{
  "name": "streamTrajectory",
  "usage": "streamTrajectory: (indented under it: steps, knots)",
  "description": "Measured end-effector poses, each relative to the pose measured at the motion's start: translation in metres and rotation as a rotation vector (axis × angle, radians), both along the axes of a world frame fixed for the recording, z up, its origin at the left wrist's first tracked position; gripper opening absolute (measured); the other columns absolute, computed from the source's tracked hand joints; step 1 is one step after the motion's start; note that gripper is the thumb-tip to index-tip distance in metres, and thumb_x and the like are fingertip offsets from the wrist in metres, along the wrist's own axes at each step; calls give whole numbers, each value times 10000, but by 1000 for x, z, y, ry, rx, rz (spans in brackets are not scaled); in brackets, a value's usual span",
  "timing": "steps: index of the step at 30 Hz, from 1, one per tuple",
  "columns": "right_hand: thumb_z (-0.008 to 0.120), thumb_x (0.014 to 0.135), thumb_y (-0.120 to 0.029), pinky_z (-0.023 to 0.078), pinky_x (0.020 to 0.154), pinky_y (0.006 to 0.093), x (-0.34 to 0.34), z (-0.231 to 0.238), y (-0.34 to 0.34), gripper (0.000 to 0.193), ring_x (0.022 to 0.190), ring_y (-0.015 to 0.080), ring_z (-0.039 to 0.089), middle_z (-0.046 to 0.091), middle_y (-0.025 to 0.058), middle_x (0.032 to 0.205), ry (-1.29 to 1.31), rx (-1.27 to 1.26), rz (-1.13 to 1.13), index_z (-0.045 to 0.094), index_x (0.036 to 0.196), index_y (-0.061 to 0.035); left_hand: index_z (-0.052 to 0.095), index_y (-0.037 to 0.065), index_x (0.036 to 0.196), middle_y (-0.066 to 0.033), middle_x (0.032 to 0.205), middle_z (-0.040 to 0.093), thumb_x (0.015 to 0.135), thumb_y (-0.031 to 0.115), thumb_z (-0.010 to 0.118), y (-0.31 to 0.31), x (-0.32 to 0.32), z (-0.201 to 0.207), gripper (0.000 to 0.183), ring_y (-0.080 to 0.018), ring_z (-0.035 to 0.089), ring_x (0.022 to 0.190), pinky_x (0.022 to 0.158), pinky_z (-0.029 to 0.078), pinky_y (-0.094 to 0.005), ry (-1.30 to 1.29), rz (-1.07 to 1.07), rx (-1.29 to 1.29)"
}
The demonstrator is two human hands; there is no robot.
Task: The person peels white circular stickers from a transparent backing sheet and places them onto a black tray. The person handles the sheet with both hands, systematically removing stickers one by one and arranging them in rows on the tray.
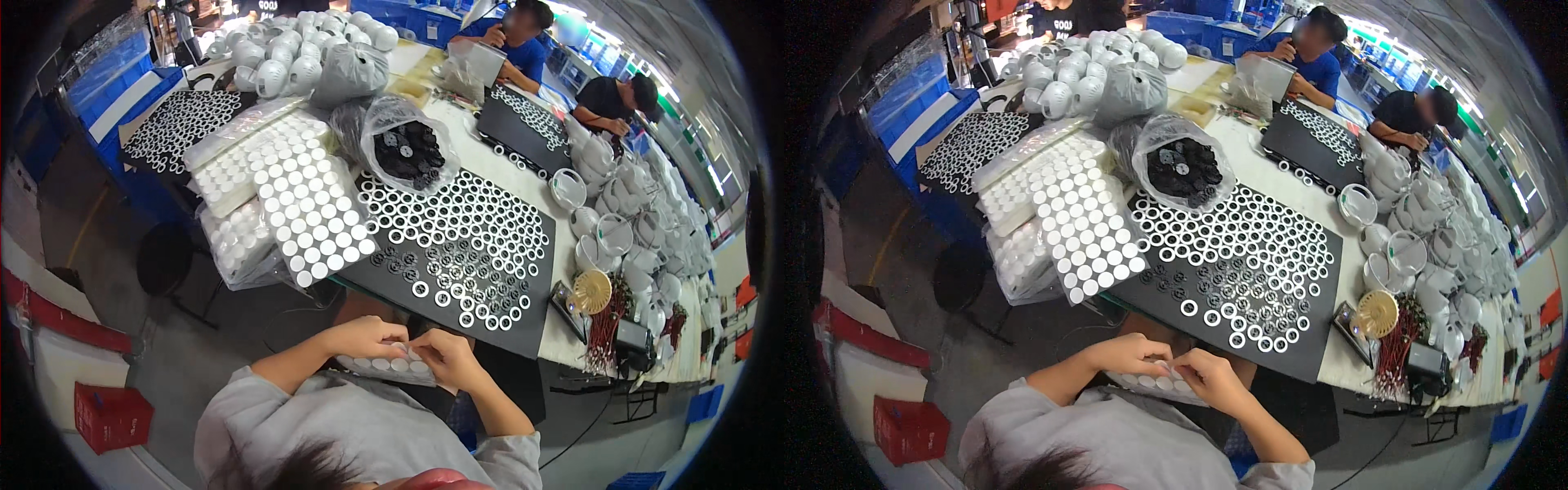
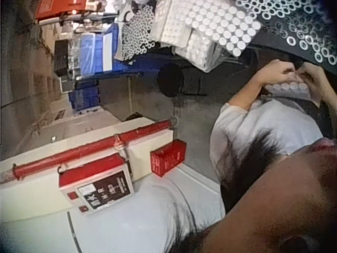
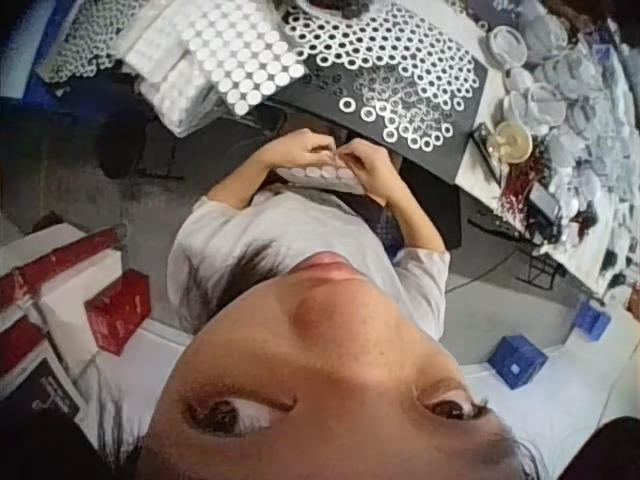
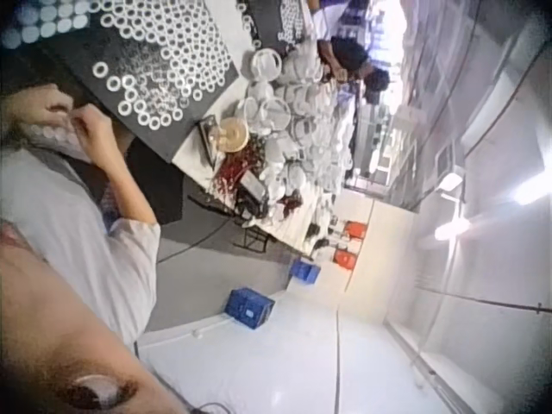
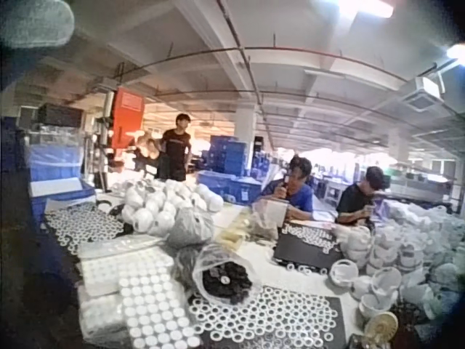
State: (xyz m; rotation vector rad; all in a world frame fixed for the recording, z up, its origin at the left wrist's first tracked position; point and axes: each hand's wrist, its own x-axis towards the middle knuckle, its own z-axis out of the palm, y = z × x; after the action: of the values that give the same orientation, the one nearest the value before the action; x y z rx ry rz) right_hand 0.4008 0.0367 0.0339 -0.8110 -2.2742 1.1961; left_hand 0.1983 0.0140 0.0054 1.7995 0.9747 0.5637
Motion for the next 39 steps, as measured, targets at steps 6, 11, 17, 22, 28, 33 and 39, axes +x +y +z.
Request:
streamTrajectory:
  steps: [6, 11, 17, 22, 28, 33, 39]
  knots:
    - [587, 748, -20, 456, 555, 331, -1, -1, 0, 110, 641, 265, 571, 567, 105, 743, -7, 158, 31, 570, 857, -32, 598, 70, 811, -85, 611, 587, 812, 284, 567, 1, -4, -12, 216, -182, 560, 514, 501, 421, -290, 40, 21, 96]
    - [609, 701, 13, 475, 591, 313, 3, -11, -1, 135, 706, 245, 584, 582, 92, 764, -73, 405, 43, 575, 824, -28, 600, 58, 805, -75, 621, 596, 816, 248, 561, 1, -4, -10, 194, -164, 557, 520, 510, 425, -279, 7, -6, 49]
    - [615, 670, 49, 481, 621, 323, 3, -18, -1, 172, 749, 262, 580, 577, 107, 837, 39, 311, 78, 567, 822, -15, 605, 35, 823, -59, 629, 599, 815, 216, 555, 3, -6, -8, 188, -101, 537, 554, 539, 423, -262, -96, -39, -127]
    - [625, 681, 12, 484, 634, 326, 6, -23, -2, 179, 760, 268, 577, 571, 109, 863, 31, 337, 121, 568, 847, -21, 614, 21, 867, -39, 664, 606, 809, 189, 569, 6, -3, -14, 184, -92, 525, 570, 534, 414, -250, -167, -41, -166]
    - [598, 701, -39, 471, 644, 339, 6, -31, 1, 143, 762, 270, 556, 565, 106, 880, -47, 510, 136, 546, 832, -14, 614, 5, 885, -4, 697, 595, 815, 172, 576, 13, -3, -23, 186, -57, 500, 609, 552, 401, -211, -189, -21, -289]
    - [549, 727, -60, 448, 623, 374, 0, -29, -1, 96, 738, 299, 551, 530, 114, 780, -37, 362, 71, 498, 796, -17, 612, -5, 866, 40, 682, 560, 827, 171, 567, 6, -2, -36, 186, -34, 461, 606, 535, 374, -191, -337, 44, -432]
    - [542, 765, -53, 456, 608, 383, -3, -17, 1, 91, 716, 321, 576, 560, 130, 773, -65, 96, 101, 505, 834, -8, 594, -13, 863, 47, 697, 535, 843, 154, 549, 1, -2, -31, 174, -10, 419, 618, 526, 337, -170, -326, 6, -462]
